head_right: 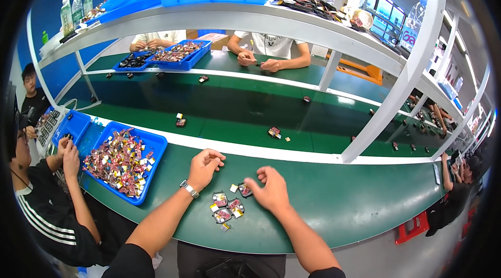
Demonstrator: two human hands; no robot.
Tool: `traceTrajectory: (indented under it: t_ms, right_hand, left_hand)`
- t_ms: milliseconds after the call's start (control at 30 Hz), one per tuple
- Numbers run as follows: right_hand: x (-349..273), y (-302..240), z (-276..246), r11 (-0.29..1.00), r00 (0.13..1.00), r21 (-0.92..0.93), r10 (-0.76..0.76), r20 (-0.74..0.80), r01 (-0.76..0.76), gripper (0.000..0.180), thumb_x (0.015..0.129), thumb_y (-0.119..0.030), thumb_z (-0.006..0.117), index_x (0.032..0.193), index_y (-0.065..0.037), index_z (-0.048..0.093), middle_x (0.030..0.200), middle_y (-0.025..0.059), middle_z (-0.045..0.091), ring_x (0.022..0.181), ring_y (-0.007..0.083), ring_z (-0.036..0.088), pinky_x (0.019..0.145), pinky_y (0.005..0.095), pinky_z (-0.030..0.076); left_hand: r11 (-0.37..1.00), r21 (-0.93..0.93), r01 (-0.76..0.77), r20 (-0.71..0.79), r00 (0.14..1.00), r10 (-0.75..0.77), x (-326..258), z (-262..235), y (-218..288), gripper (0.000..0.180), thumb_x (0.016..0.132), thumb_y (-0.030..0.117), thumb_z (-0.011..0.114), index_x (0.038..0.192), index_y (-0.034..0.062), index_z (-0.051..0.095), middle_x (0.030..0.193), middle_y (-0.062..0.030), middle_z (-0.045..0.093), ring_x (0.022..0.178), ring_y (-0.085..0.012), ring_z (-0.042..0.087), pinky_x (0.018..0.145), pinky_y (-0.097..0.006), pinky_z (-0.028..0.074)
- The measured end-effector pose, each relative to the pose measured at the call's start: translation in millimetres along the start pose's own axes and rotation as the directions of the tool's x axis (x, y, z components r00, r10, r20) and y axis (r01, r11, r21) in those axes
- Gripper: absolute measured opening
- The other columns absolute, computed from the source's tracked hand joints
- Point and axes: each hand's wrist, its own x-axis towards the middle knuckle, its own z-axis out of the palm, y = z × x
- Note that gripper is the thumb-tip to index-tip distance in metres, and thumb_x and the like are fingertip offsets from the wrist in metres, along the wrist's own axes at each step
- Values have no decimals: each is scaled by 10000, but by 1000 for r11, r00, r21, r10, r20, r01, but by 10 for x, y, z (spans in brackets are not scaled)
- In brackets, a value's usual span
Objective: The recorder is assembling small plastic and metal parts at a factory workstation.
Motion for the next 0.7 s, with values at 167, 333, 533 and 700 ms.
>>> traceTrajectory:
  t_ms: [167, 333, 533, 700]
  right_hand:
    - [-269, -200, -48, 981, 998, -193, -3, 70, 17, 555, 705, -321, 826, 1069, 13, 573, 940, 124, 624, 864, 247, 608, 801, 369, 505]
    - [8, -197, -16, 960, 965, -199, -157, 211, 199, 461, 733, -190, 771, 1114, -6, 589, 1022, 142, 644, 955, 302, 612, 852, 387, 495]
    - [248, -289, 12, 894, 857, 20, -435, 277, 447, 546, 753, -140, 745, 1261, -63, 561, 1068, 143, 630, 1005, 300, 600, 885, 389, 493]
    - [244, -285, -47, 887, 840, 45, -450, 302, 459, 561, 772, -106, 728, 1302, -109, 547, 1116, 115, 609, 1053, 291, 582, 900, 382, 500]
  left_hand:
    - [998, 52, -42, 82, 996, 38, -19, 111, 100, 99, 873, 3, 567, 951, -6, 628, 902, -71, 706, 748, -107, 651, 680, -247, 524]
    - [999, 32, 16, 176, 984, -21, -79, 31, 95, 152, 919, 67, 575, 1040, -15, 615, 948, -95, 712, 739, -106, 643, 675, -250, 522]
    - [994, -27, 102, 371, 925, -85, -20, -91, 72, 235, 983, 140, 521, 1139, -5, 620, 951, -61, 688, 730, -77, 585, 654, -236, 501]
    - [983, -37, 180, 444, 884, -145, -18, -83, 219, 234, 960, 94, 557, 1173, 5, 595, 871, -32, 682, 689, -64, 571, 647, -227, 493]
